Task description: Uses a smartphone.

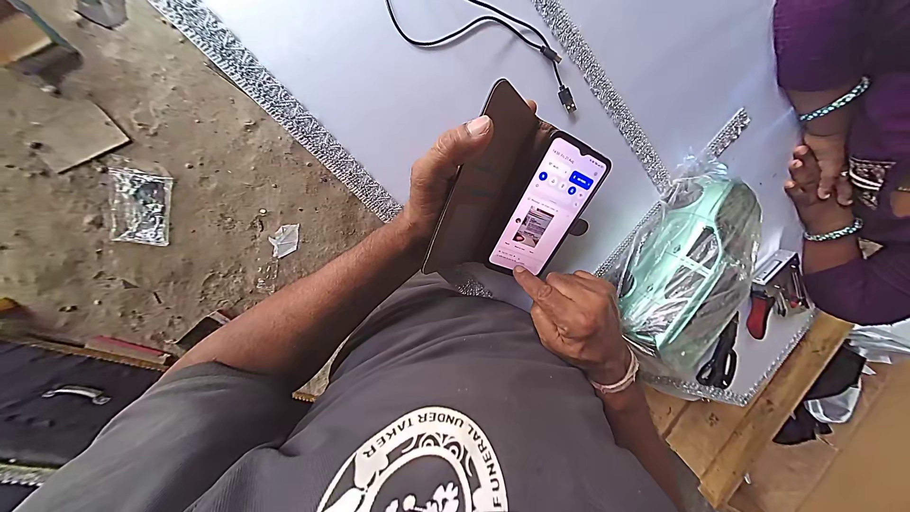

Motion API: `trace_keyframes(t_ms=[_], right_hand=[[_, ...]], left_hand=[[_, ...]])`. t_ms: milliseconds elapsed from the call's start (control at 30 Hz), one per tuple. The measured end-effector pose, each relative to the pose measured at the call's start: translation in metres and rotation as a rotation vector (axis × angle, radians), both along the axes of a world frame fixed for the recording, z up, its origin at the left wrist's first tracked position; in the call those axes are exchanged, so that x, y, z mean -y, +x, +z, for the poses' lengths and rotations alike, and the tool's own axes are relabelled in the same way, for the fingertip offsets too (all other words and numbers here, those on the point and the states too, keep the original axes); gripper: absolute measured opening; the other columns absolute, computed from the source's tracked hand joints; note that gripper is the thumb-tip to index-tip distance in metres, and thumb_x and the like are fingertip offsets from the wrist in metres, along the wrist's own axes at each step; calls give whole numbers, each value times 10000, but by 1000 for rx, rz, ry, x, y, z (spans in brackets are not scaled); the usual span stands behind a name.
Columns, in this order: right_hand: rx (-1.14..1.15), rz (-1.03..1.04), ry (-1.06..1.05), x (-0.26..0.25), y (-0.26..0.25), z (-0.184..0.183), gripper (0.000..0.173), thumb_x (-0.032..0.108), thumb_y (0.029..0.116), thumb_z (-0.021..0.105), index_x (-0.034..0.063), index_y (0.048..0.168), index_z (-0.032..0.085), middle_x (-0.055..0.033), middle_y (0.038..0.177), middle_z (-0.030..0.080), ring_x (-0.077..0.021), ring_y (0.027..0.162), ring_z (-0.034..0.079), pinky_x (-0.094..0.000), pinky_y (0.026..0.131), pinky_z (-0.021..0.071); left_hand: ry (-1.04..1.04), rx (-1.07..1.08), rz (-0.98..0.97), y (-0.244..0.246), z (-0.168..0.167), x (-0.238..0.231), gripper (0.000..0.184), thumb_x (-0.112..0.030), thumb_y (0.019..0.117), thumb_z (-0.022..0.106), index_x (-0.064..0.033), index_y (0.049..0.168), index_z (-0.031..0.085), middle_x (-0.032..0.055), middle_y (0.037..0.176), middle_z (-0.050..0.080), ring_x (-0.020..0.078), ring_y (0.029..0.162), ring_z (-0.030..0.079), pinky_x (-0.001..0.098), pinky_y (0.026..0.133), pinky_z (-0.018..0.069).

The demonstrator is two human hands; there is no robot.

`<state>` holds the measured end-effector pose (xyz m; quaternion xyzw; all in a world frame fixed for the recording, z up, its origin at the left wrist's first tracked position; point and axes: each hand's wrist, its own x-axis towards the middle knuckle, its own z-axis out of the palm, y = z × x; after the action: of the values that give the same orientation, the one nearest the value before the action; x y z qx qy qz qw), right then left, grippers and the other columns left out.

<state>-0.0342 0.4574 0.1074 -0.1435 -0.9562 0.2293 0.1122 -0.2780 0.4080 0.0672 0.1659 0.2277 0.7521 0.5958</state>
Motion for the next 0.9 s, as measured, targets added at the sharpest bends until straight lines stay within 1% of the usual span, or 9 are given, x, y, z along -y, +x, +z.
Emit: trace_keyframes(t_ms=[133, 233, 367, 500, 633, 700, 800, 900], right_hand=[[-5, -2, 1, 0, 1, 0, 355, 131, 965, 480, 93, 1125, 794, -34, 573, 543, -174, 492, 490, -329, 480, 360], [-24, -12, 9, 0, 1, 0, 343, 134, 967, 484, 89, 1099, 797, -37, 576, 542, -175, 495, 489, -330, 486, 362], [-24, -17, 20, -1, 0, 1, 339, 133, 962, 489, 86, 1092, 799, -36, 577, 549, -174, 497, 492, -330, 487, 362], [-17, -16, 25, -1, 1, 2, 338, 134, 964, 491, 88, 1097, 798, -35, 580, 551, -177, 500, 495, -330, 488, 363], [-2, -12, 40, -1, 0, 4, 338, 135, 965, 490, 88, 1096, 798, -36, 579, 549, -180, 498, 498, -336, 484, 365], [7, -10, 46, 0, 1, 5, 338, 138, 965, 489, 92, 1094, 798, -36, 579, 549, -179, 496, 498, -335, 483, 363], [12, -7, 47, 0, 2, 5, 333, 142, 964, 493, 99, 1082, 802, -32, 576, 543, -177, 493, 495, -335, 479, 363], [23, -3, 42, 1, 2, 6, 333, 140, 965, 494, 99, 1090, 800, -32, 581, 547, -177, 499, 498, -335, 482, 364]], left_hand=[[-6, -17, 13, 1, 3, 1, 433, -316, 1026, 393, -76, 1326, 592, 76, 1201, 714, 150, 1102, 693, 346, 954, 584], [0, -22, 2, -1, 1, 1, 453, -318, 1023, 401, -65, 1361, 564, 86, 1223, 700, 159, 1113, 685, 351, 961, 580], [-21, -12, 12, 1, 3, 1, 438, -312, 1021, 395, -76, 1337, 588, 78, 1205, 715, 151, 1098, 695, 346, 947, 588], [-18, -8, 8, 1, 2, 1, 450, -321, 1021, 404, -72, 1359, 566, 90, 1226, 702, 162, 1114, 688, 353, 956, 583], [-18, -1, 9, 1, 2, 1, 442, -326, 1021, 409, -75, 1343, 578, 85, 1215, 707, 161, 1110, 690, 357, 954, 585], [-26, 0, -2, 2, 5, 2, 435, -330, 1027, 388, -86, 1333, 577, 74, 1186, 712, 150, 1079, 696, 349, 931, 593], [-50, 17, -19, 7, 12, 5, 449, -354, 1062, 341, -105, 1370, 552, 58, 1163, 703, 129, 1019, 699, 335, 872, 605], [-41, 31, -15, 6, 11, 5, 442, -344, 1058, 353, -94, 1360, 555, 69, 1159, 705, 144, 1023, 703, 345, 873, 611]])
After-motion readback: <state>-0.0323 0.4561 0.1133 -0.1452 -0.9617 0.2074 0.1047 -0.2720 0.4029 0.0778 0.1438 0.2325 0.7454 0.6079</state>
